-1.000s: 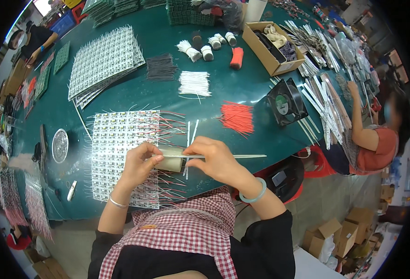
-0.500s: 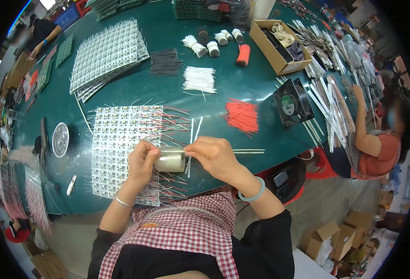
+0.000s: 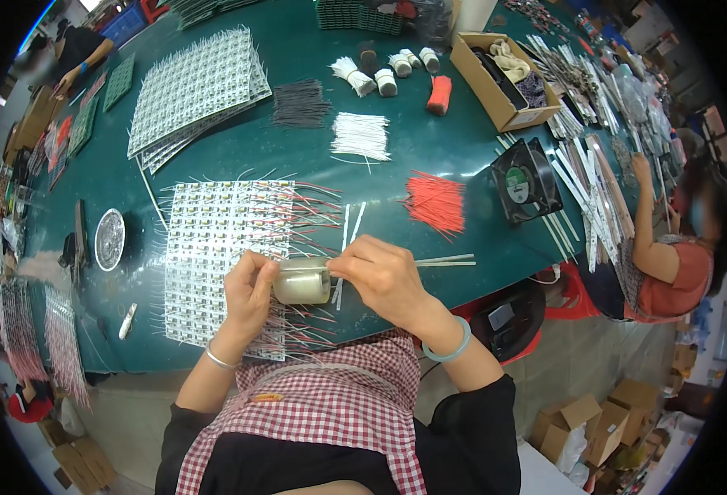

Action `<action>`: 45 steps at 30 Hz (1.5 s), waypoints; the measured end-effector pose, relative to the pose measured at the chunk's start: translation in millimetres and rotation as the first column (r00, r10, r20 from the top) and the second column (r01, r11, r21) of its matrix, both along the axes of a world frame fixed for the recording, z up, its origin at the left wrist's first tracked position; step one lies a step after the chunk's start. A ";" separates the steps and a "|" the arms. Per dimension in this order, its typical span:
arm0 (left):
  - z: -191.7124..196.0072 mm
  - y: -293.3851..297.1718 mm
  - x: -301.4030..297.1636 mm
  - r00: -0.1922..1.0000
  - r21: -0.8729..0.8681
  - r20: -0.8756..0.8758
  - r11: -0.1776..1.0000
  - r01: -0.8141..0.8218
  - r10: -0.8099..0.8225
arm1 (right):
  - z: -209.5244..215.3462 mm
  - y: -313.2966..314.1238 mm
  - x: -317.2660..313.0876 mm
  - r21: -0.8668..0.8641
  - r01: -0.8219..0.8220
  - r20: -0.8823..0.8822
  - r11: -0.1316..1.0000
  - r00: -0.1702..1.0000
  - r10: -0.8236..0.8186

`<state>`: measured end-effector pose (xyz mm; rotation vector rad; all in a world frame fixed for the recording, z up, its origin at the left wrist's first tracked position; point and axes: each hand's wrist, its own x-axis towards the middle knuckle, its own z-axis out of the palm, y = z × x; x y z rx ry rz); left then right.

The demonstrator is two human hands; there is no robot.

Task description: The person inserts white plastic tubes into a grid of LED modules on a green workbench. They then bundle the tubes and wrap them with clear adhesive tape to secure the assembly. The person handles the components by hand throughout the process.

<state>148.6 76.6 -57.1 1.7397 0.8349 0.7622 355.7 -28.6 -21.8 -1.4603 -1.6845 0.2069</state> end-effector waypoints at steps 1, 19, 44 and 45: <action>4.9 -1.5 -1.0 0.999 -0.085 0.035 0.996 0.012 -0.009 | -0.9 0.2 1.8 -0.010 -0.021 -0.015 1.000 1.000 0.021; -2.6 -21.4 -26.0 0.999 0.023 -0.032 0.999 0.044 -0.043 | 9.6 19.1 10.8 -0.154 -0.237 0.029 0.959 0.969 0.244; -5.6 -43.6 -25.1 0.988 0.324 -0.104 0.943 -0.078 0.117 | -21.1 -12.2 -65.6 -0.419 0.122 -0.470 0.900 0.819 -0.330; -4.7 -45.6 -25.0 0.988 0.279 -0.087 0.955 -0.095 0.124 | -22.8 -12.5 -64.5 -0.416 0.098 -0.487 0.904 0.816 -0.313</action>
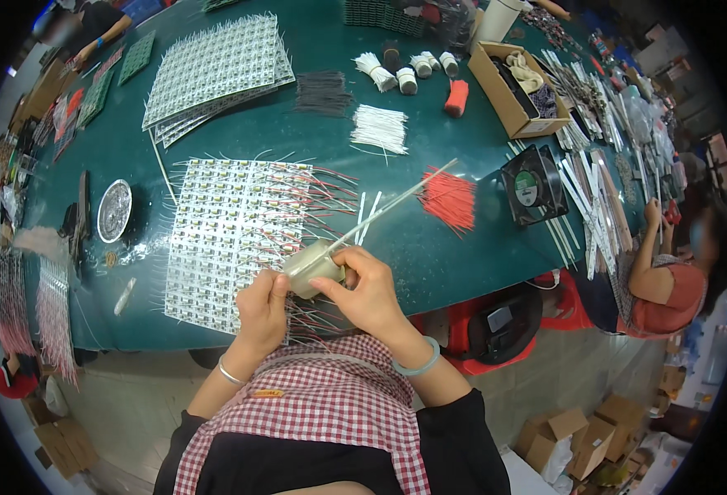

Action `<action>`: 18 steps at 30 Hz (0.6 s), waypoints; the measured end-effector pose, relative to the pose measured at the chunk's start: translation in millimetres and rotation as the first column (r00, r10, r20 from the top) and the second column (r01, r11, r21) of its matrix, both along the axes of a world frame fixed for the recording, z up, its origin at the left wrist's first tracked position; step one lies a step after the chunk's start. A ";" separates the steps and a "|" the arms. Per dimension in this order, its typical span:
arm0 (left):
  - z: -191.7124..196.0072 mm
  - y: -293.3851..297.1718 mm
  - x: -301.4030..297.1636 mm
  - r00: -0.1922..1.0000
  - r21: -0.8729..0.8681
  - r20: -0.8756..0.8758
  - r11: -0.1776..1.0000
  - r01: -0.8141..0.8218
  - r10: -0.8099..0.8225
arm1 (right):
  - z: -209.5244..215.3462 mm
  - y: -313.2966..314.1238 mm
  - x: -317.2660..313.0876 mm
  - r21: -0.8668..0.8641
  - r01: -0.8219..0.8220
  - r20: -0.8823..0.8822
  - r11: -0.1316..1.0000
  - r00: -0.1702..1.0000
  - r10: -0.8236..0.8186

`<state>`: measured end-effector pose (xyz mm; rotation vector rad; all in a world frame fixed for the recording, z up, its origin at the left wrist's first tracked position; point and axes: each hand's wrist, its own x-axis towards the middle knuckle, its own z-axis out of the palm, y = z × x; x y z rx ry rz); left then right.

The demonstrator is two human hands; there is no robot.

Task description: The person inserts white plastic tubes into a grid of LED modules on a green workbench. They then bundle the tubes and wrap them with clear adhesive tape to secure the assembly. The person handles the components by hand throughout the process.

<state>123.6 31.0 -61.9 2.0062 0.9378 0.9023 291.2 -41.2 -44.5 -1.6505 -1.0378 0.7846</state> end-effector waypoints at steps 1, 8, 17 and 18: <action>1.7 -1.2 -0.2 1.000 -0.093 0.009 0.996 0.001 0.000 | -2.7 -0.8 2.9 0.004 -0.015 -0.018 1.000 1.000 0.015; 22.6 -0.1 -1.5 0.986 -0.840 0.163 0.527 0.127 0.023 | -15.5 -11.7 13.3 -0.081 -0.080 -0.373 0.994 0.927 0.044; 28.1 3.8 -6.9 0.958 -0.957 0.284 0.072 0.281 0.034 | -19.1 -5.4 13.9 -0.018 -0.120 -0.353 0.993 0.930 0.106; 28.5 2.7 -8.2 0.961 -0.959 0.276 0.076 0.273 0.034 | -18.7 -5.6 13.7 -0.021 -0.120 -0.360 0.993 0.927 0.104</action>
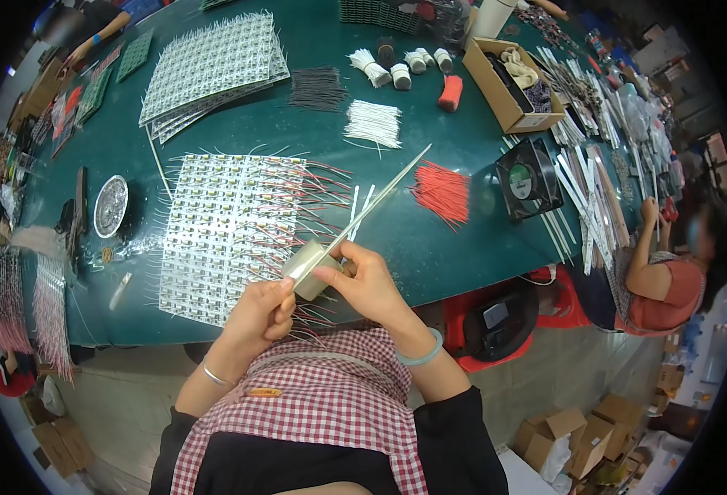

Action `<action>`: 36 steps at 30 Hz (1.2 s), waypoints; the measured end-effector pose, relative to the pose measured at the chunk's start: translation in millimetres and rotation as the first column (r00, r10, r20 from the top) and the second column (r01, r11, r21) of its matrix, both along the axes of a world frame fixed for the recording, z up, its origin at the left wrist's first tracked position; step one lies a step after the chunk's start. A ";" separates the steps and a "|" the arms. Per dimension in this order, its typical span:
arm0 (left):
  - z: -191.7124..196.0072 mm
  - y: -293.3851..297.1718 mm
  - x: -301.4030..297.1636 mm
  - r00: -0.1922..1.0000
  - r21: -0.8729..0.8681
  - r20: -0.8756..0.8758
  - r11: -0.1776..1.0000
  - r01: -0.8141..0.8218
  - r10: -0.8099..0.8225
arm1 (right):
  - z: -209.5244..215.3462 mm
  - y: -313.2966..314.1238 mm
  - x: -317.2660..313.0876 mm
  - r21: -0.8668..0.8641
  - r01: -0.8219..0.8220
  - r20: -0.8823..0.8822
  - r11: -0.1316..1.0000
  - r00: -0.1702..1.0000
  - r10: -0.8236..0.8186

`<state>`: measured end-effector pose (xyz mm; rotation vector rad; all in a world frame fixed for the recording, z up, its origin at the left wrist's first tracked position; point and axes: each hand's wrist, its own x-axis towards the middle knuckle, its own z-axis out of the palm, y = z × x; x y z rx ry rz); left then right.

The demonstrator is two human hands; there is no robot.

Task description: The person inserts white plastic tubes into a grid of LED modules on a green workbench. They then bundle the tubes and wrap them with clear adhesive tape to secure the assembly. The person handles the components by hand throughout the process.

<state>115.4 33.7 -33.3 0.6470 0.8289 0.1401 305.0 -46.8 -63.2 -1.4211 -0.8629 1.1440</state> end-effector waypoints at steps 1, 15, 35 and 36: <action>1.4 -4.0 0.7 0.996 0.330 -0.088 0.943 0.033 -0.004 | -0.4 0.1 -0.7 -0.004 -0.002 -0.008 1.000 1.000 0.002; -13.4 -19.6 2.2 0.871 0.849 -0.472 -0.197 0.491 0.138 | 5.8 4.1 2.4 -0.005 -0.039 -0.100 0.999 0.994 0.038; 9.2 -19.3 -0.4 0.965 0.704 -0.261 0.677 0.216 -0.036 | 20.2 4.1 4.9 0.029 -0.024 -0.403 0.999 0.915 0.034; 6.7 -24.8 -0.9 0.957 0.867 -0.284 0.439 0.234 0.050 | 20.4 4.1 3.4 0.026 -0.012 -0.402 1.000 0.915 0.021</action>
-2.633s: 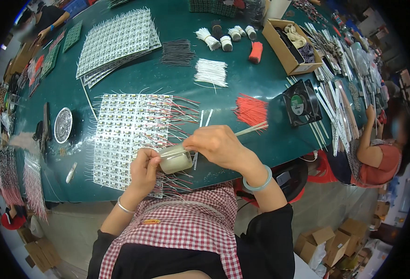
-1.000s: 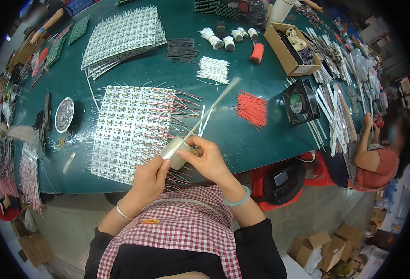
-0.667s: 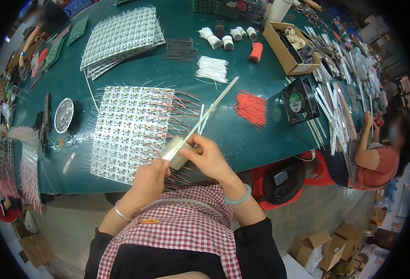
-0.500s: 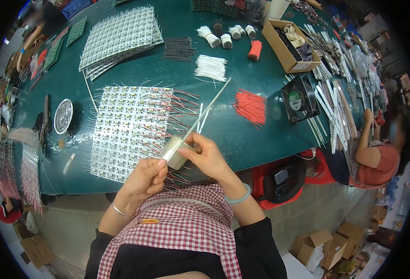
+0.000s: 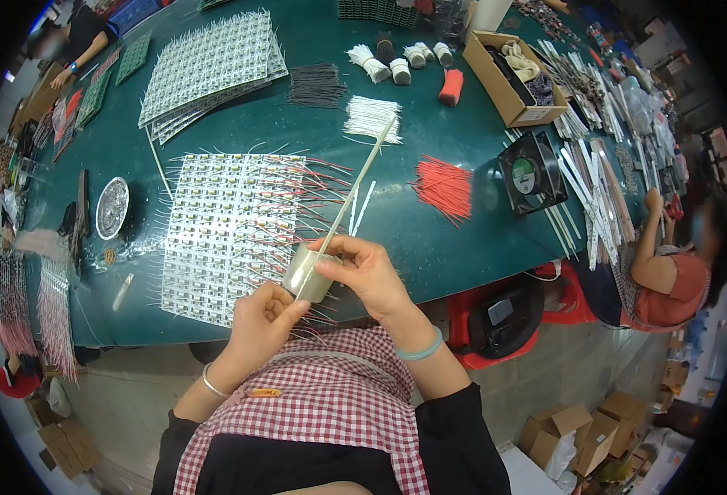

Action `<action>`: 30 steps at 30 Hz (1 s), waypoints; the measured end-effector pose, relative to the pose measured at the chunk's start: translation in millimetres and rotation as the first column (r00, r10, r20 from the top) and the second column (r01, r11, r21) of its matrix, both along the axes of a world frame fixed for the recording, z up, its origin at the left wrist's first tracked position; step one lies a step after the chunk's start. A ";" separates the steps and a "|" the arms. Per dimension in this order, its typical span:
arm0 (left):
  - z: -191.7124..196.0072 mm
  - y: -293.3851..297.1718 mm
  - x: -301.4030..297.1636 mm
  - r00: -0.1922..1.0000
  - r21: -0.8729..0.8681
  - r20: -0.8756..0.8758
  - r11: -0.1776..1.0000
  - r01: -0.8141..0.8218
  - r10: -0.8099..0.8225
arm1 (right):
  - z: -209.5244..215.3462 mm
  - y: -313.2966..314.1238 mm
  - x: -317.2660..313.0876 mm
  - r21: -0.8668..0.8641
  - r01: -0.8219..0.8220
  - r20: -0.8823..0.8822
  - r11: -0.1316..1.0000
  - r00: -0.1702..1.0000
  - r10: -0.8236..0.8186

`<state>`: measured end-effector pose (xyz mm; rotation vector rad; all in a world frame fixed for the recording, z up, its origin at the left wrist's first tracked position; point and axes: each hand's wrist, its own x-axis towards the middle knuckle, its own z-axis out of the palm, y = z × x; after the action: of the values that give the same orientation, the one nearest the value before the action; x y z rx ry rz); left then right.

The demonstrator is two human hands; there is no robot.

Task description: The person inserts white plastic tubes into a grid of LED modules on a green workbench. They then bundle the tubes and wrap them with clear adhesive tape to secure the assembly. The person handles the components by hand throughout the process.

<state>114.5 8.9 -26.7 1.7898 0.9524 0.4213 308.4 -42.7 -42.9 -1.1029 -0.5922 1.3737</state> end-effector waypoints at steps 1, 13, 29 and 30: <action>4.6 -5.3 2.1 0.999 0.119 0.022 0.992 -0.031 0.029 | 0.0 -0.4 -2.2 -0.004 0.010 -0.001 1.000 1.000 -0.010; -5.9 -1.0 -1.2 0.990 -0.368 0.131 0.930 -0.001 0.053 | -10.5 -0.7 -6.0 0.016 0.042 0.022 0.999 0.999 -0.043; 7.8 -9.2 -5.2 1.000 -0.314 -0.017 0.949 0.010 -0.017 | -9.4 -2.9 -12.3 -0.048 0.121 0.009 0.992 0.993 -0.120; 6.5 -12.7 -3.1 1.000 -0.139 0.006 0.990 0.007 -0.006 | -9.4 -3.1 -13.6 -0.039 0.126 0.027 0.991 0.992 -0.125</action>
<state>111.4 -3.7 -20.2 1.6642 0.9481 0.3471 294.7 -45.8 -52.3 -1.1717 -0.5051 1.2697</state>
